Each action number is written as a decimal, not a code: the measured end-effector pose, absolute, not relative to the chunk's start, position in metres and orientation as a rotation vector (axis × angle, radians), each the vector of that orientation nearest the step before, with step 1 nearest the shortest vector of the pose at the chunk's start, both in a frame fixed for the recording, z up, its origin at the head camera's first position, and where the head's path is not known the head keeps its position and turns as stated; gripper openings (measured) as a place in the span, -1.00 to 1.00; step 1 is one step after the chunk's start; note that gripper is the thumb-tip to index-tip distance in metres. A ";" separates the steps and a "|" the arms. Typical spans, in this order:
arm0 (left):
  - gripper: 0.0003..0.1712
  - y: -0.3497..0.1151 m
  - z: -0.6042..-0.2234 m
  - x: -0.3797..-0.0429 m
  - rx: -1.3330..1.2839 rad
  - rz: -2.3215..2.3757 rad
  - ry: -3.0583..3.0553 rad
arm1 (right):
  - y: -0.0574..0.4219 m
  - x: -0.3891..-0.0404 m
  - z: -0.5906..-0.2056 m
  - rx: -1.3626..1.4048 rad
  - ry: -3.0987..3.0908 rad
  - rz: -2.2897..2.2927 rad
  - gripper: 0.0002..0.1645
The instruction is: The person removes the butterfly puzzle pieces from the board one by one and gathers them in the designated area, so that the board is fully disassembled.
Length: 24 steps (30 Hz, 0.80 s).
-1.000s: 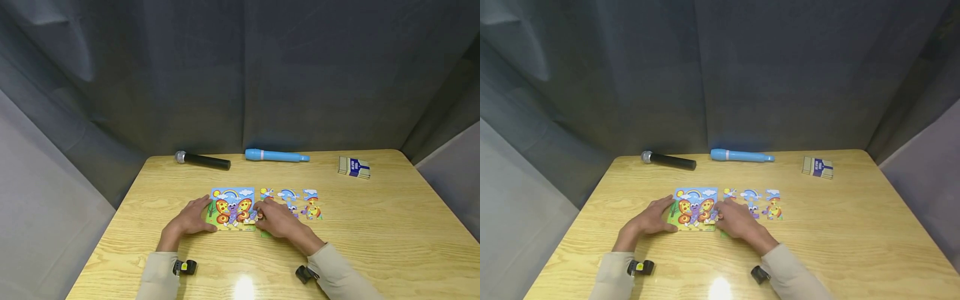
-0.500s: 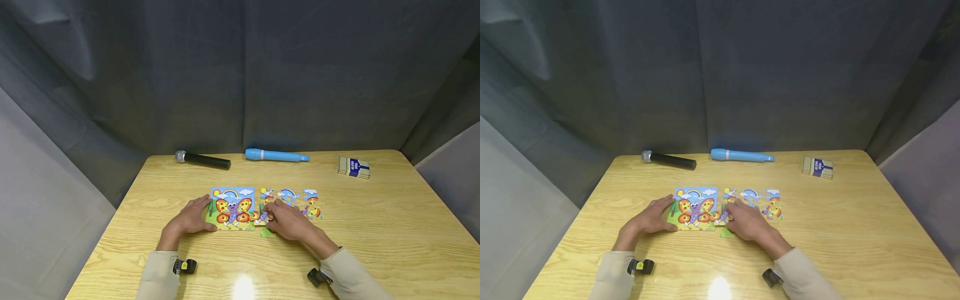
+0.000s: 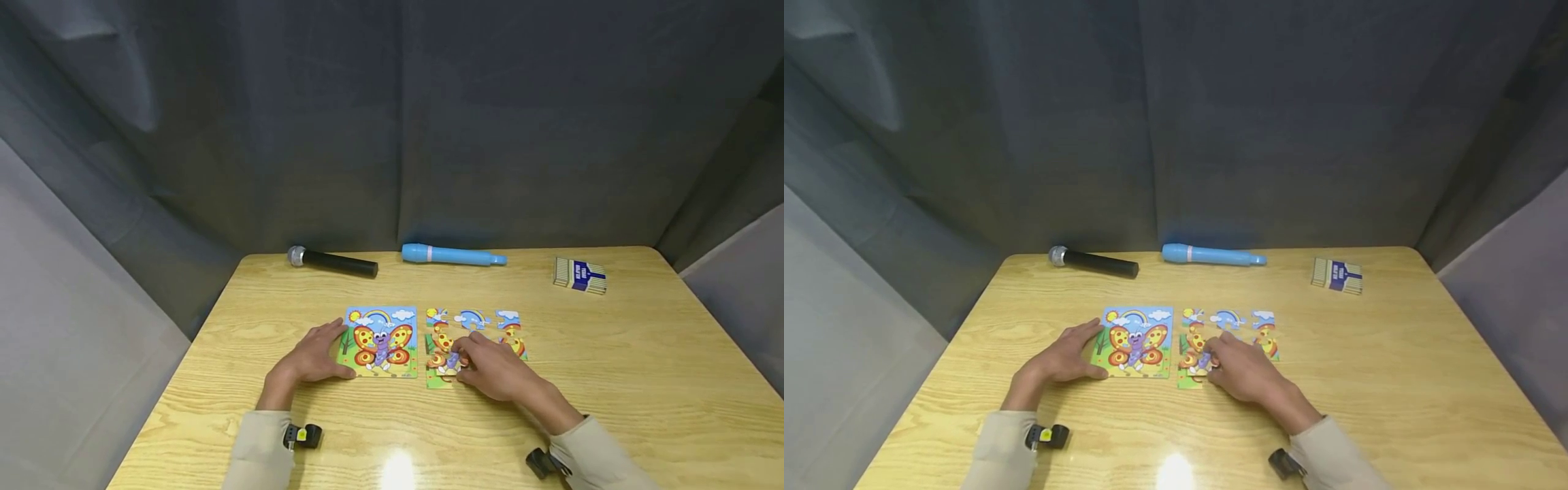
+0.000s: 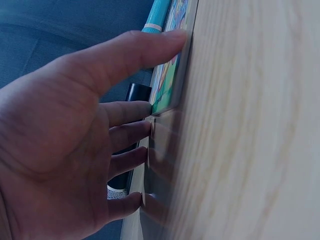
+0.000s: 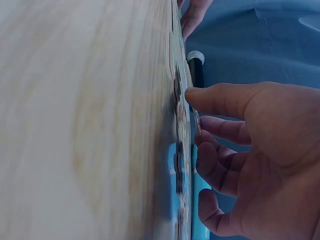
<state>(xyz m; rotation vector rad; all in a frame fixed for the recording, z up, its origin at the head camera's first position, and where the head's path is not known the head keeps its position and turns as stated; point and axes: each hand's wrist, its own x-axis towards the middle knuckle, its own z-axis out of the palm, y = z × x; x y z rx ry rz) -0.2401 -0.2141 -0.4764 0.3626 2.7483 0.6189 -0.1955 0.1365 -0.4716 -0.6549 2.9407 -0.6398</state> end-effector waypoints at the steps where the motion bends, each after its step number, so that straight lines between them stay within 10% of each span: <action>1: 0.12 -0.214 -0.476 -0.240 0.363 0.621 2.748 | 0.139 -0.195 -0.472 -0.658 2.942 -0.638 -0.58; 24: 0.12 -0.214 -0.477 -0.240 0.372 0.598 2.751 | 0.169 -0.177 -0.467 -0.589 2.906 -0.471 -0.60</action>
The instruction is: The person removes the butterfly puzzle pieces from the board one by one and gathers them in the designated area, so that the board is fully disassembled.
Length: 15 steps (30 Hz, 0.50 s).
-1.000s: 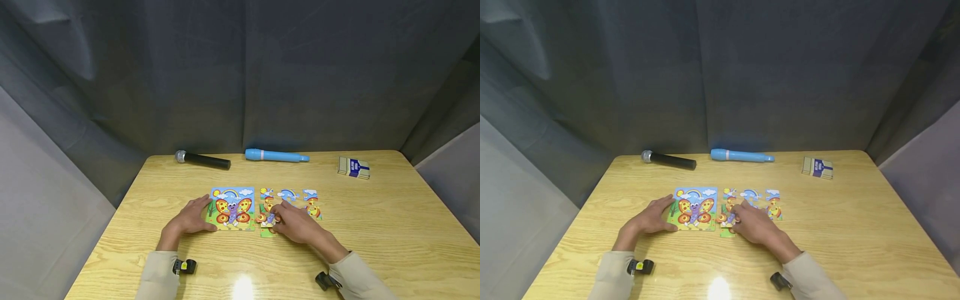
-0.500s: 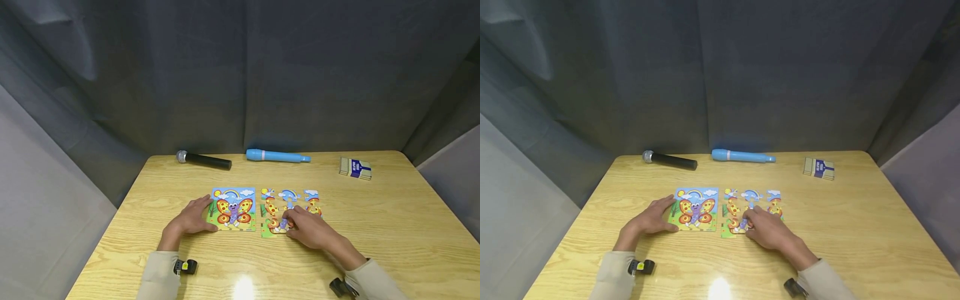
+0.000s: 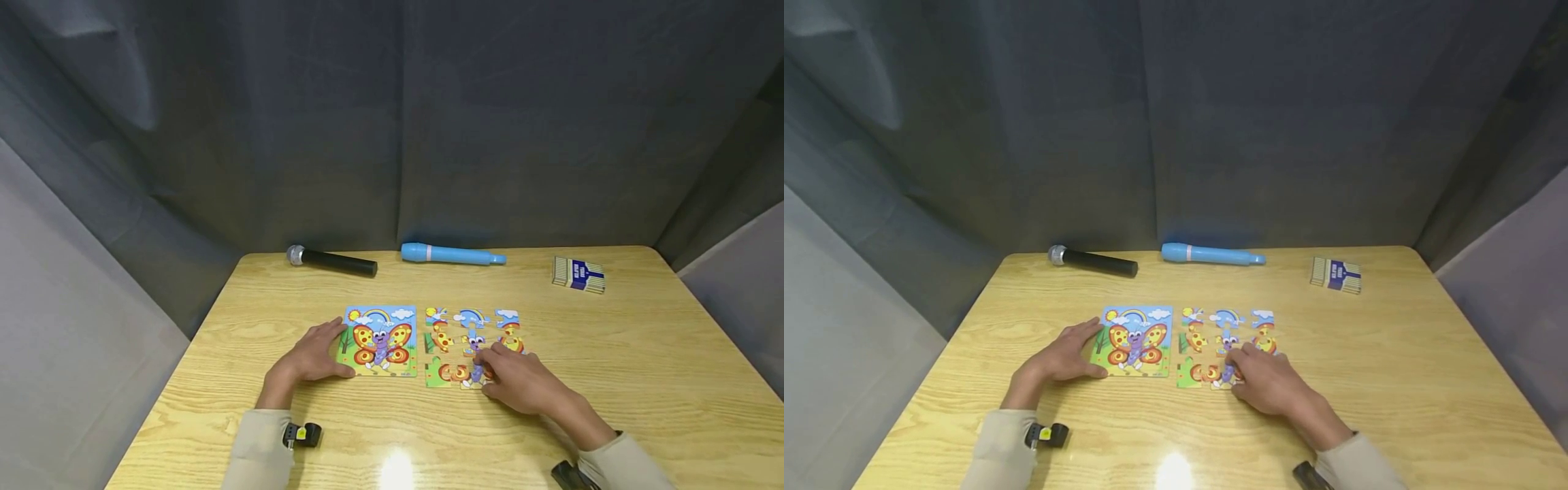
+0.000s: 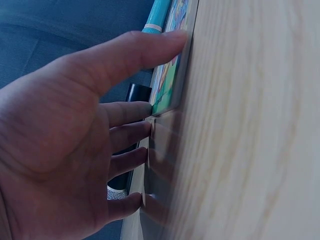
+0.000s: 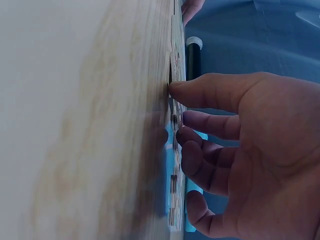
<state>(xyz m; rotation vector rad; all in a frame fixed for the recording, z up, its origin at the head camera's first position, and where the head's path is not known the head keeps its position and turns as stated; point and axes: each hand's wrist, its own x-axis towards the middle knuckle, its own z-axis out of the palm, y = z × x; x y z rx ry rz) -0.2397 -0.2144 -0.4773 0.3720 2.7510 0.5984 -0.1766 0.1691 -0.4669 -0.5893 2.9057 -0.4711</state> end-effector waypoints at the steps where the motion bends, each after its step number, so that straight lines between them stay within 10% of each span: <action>1: 0.12 -0.214 -0.477 -0.240 0.373 0.601 2.751 | 0.170 -0.176 -0.467 -0.590 2.900 -0.471 -0.60; 15: 0.12 -0.214 -0.478 -0.240 0.364 0.602 2.759 | 0.169 -0.176 -0.464 -0.603 2.933 -0.469 -0.70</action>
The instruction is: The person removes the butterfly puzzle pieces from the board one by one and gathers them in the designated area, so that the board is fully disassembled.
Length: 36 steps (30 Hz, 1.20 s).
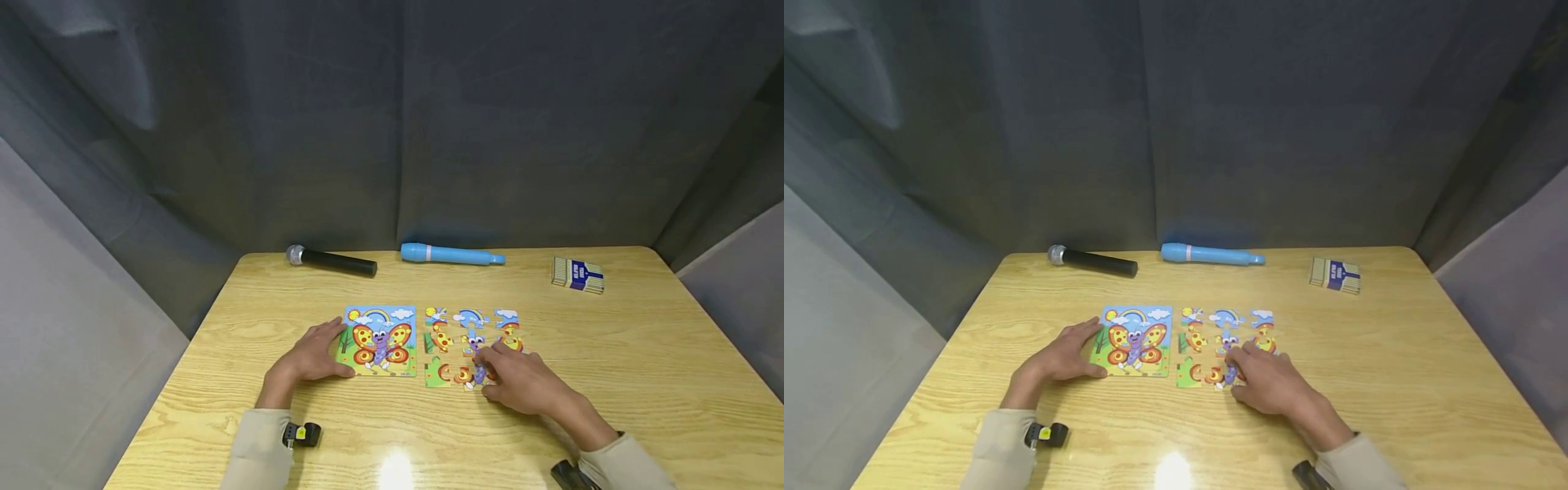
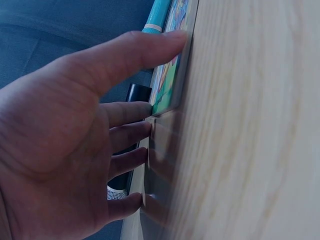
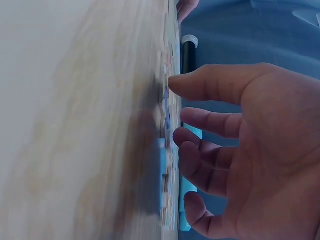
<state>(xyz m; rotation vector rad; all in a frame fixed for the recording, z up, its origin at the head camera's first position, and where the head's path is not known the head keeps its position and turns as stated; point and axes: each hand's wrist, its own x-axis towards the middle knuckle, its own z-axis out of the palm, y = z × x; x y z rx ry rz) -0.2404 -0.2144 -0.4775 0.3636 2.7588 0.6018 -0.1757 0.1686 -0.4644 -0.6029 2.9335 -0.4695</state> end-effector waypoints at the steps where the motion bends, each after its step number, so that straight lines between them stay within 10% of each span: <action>1: 0.12 -0.214 -0.477 -0.240 0.364 0.602 2.758 | 0.167 -0.176 -0.464 -0.606 2.941 -0.483 -0.69; 36: 0.13 -0.215 -0.478 -0.241 0.370 0.610 2.755 | 0.069 -0.216 -0.474 -0.661 2.904 -0.654 -0.42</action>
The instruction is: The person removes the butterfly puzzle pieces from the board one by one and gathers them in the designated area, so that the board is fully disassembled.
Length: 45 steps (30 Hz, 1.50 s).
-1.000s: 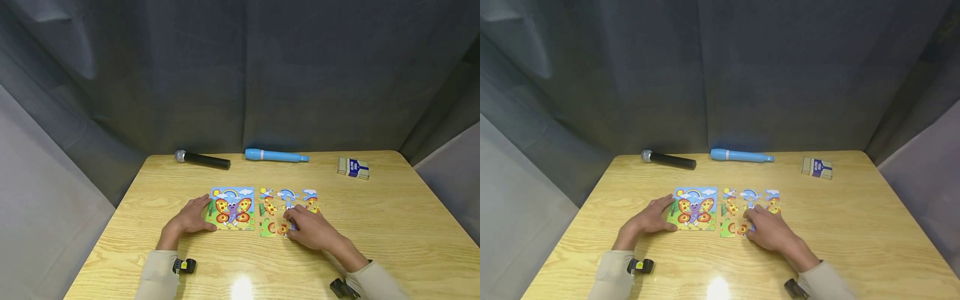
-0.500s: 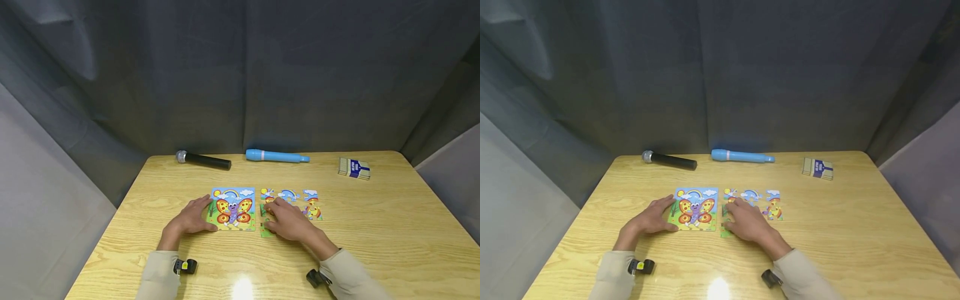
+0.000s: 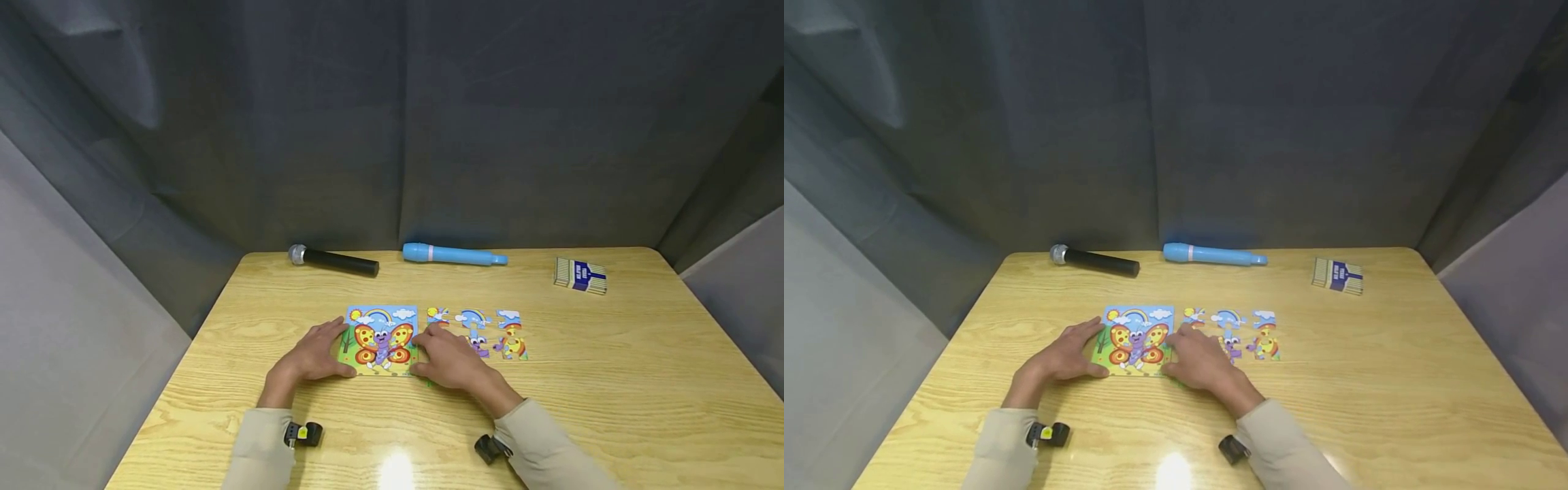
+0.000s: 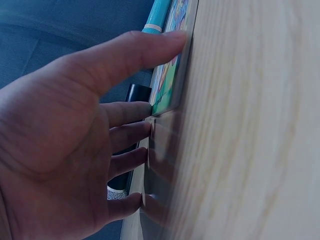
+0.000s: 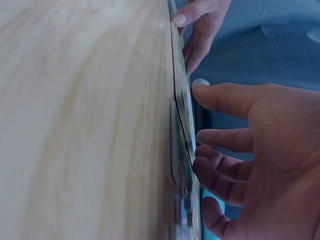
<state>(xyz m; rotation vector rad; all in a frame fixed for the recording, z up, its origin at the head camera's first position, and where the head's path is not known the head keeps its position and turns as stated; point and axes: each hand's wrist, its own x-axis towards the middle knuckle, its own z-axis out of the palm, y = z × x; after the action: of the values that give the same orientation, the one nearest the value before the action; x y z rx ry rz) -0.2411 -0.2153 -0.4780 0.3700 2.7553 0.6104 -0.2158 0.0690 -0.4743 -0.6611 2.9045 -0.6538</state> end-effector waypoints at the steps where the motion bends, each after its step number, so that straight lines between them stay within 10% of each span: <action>1: 0.13 -0.215 -0.478 -0.241 0.370 0.608 2.755 | 0.067 -0.216 -0.474 -0.657 2.899 -0.649 -0.41; 21: 0.13 -0.215 -0.479 -0.241 0.380 0.598 2.753 | 0.052 -0.218 -0.478 -0.595 2.917 -0.612 -0.44; 33: 0.12 -0.214 -0.478 -0.240 0.383 0.625 2.752 | 0.052 -0.219 -0.477 -0.642 2.873 -0.896 -0.85; 45: 0.12 -0.215 -0.476 -0.239 0.370 0.608 2.753 | 0.076 -0.216 -0.471 -0.662 2.857 -1.061 -0.62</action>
<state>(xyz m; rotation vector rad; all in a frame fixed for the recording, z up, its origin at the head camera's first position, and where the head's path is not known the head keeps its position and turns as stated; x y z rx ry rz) -0.2385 -0.2146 -0.4763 0.3696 2.7527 0.6077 -0.2159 0.0763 -0.4714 -0.6620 2.8575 -1.0612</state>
